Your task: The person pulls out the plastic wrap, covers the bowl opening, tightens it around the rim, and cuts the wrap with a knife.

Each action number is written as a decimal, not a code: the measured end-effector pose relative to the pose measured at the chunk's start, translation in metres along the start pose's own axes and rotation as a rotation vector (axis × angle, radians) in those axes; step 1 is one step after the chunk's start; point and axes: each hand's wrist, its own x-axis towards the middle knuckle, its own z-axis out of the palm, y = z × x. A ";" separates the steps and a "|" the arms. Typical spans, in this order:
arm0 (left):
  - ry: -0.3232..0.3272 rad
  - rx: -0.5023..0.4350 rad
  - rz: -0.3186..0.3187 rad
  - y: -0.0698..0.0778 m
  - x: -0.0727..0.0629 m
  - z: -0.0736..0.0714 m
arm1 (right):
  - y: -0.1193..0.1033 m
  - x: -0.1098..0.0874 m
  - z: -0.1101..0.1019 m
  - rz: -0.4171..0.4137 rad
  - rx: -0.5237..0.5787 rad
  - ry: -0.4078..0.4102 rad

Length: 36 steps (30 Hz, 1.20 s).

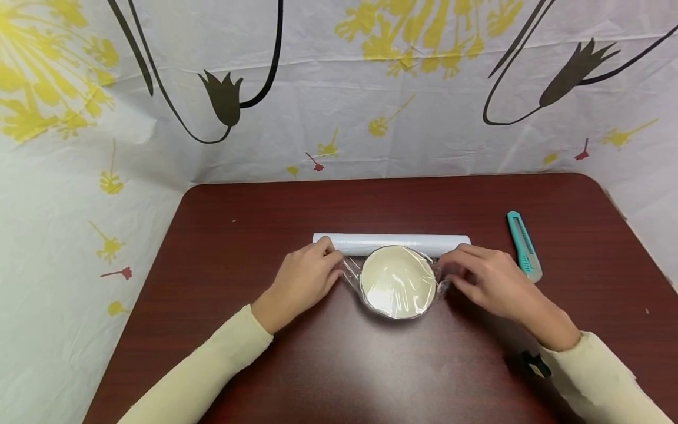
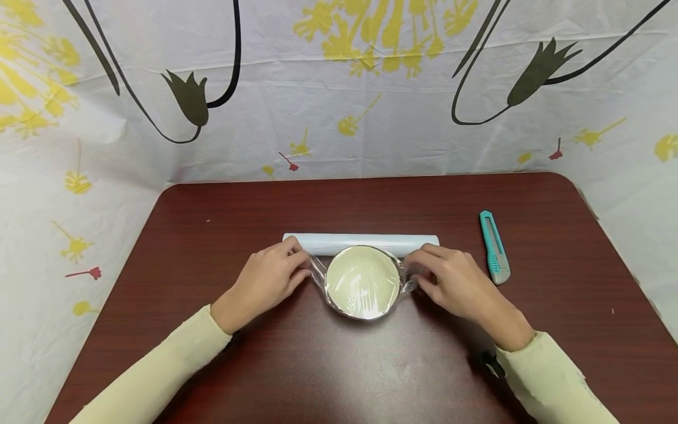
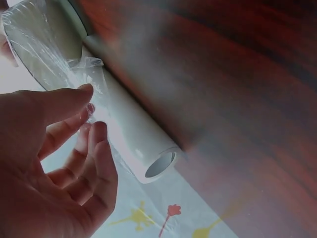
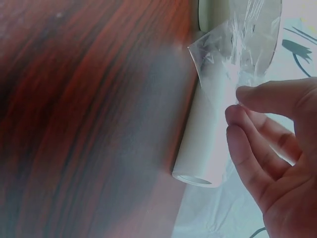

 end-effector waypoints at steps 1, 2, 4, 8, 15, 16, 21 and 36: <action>0.002 -0.008 -0.007 0.000 -0.002 -0.001 | -0.001 -0.001 0.000 0.007 -0.013 0.004; 0.004 -0.017 -0.014 0.001 -0.004 -0.002 | -0.002 -0.002 -0.001 0.013 -0.024 0.008; 0.004 -0.032 -0.031 0.001 -0.009 -0.004 | -0.004 -0.003 -0.004 0.027 -0.039 0.011; -0.005 -0.079 -0.076 0.004 -0.018 -0.009 | -0.007 -0.008 -0.010 0.050 -0.048 -0.001; -0.021 -0.182 -0.153 0.011 -0.028 -0.015 | -0.012 -0.013 -0.013 0.056 -0.051 -0.011; -0.032 -0.206 -0.160 0.013 -0.028 -0.015 | -0.013 -0.013 -0.013 0.058 -0.046 -0.014; -0.088 -0.349 -0.149 0.022 -0.028 -0.014 | -0.016 -0.014 -0.012 0.093 -0.004 -0.037; -0.038 -0.524 -0.157 0.036 -0.017 0.003 | -0.032 -0.010 -0.003 0.213 0.068 -0.114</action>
